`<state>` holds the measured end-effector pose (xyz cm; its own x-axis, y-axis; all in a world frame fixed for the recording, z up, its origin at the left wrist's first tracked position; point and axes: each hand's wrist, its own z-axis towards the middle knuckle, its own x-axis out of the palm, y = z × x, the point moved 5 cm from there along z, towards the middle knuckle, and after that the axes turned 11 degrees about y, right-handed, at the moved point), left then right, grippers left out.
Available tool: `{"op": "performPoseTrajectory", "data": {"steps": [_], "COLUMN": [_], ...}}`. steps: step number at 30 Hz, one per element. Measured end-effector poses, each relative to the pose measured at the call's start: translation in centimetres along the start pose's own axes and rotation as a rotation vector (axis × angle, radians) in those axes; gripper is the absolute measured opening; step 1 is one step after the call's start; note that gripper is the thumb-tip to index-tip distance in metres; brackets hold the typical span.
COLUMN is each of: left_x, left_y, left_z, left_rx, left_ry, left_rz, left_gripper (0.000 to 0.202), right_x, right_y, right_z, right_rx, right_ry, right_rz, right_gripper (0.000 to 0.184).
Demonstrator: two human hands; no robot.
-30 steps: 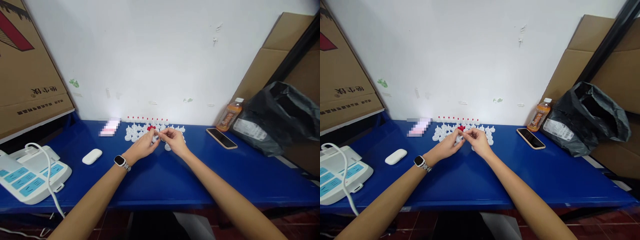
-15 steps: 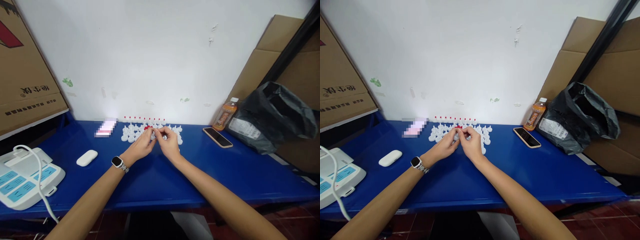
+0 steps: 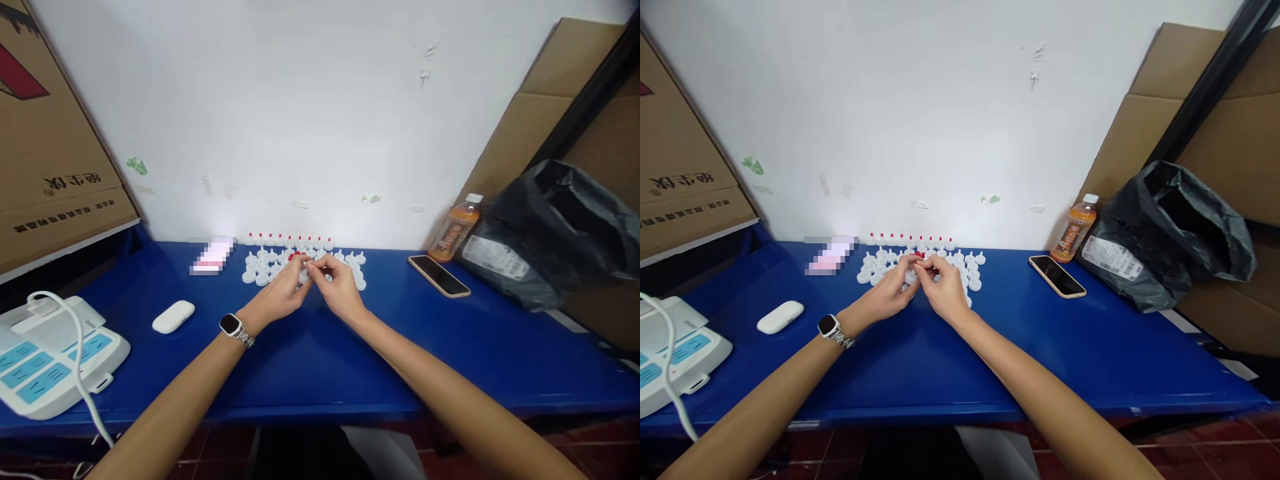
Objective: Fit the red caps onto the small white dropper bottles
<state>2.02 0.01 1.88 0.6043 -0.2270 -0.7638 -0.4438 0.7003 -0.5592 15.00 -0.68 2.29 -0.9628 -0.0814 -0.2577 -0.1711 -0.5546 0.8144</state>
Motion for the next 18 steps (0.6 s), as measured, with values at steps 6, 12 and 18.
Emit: {"op": "performPoseTrajectory", "data": {"steps": [6,12,18], "left_x": [0.0,-0.9,-1.7], "left_y": [0.0,2.3,3.1], "left_z": [0.3,0.6,0.0], "left_rx": [-0.009,-0.051,-0.125], "left_ry": [-0.067,-0.012,0.086], "left_rz": [0.115,0.246,0.289], "left_gripper": [0.049,0.028,0.036], "right_x": [-1.9,-9.8,-11.3], "right_y": [-1.3,-4.3,-9.3], "right_z": [1.6,6.1,9.9], "right_rx": [0.032,0.064,0.328], "right_ry": [0.133,-0.151,-0.105], "right_rz": [0.182,-0.257,-0.691], "right_gripper": [0.025,0.013,0.006]}}
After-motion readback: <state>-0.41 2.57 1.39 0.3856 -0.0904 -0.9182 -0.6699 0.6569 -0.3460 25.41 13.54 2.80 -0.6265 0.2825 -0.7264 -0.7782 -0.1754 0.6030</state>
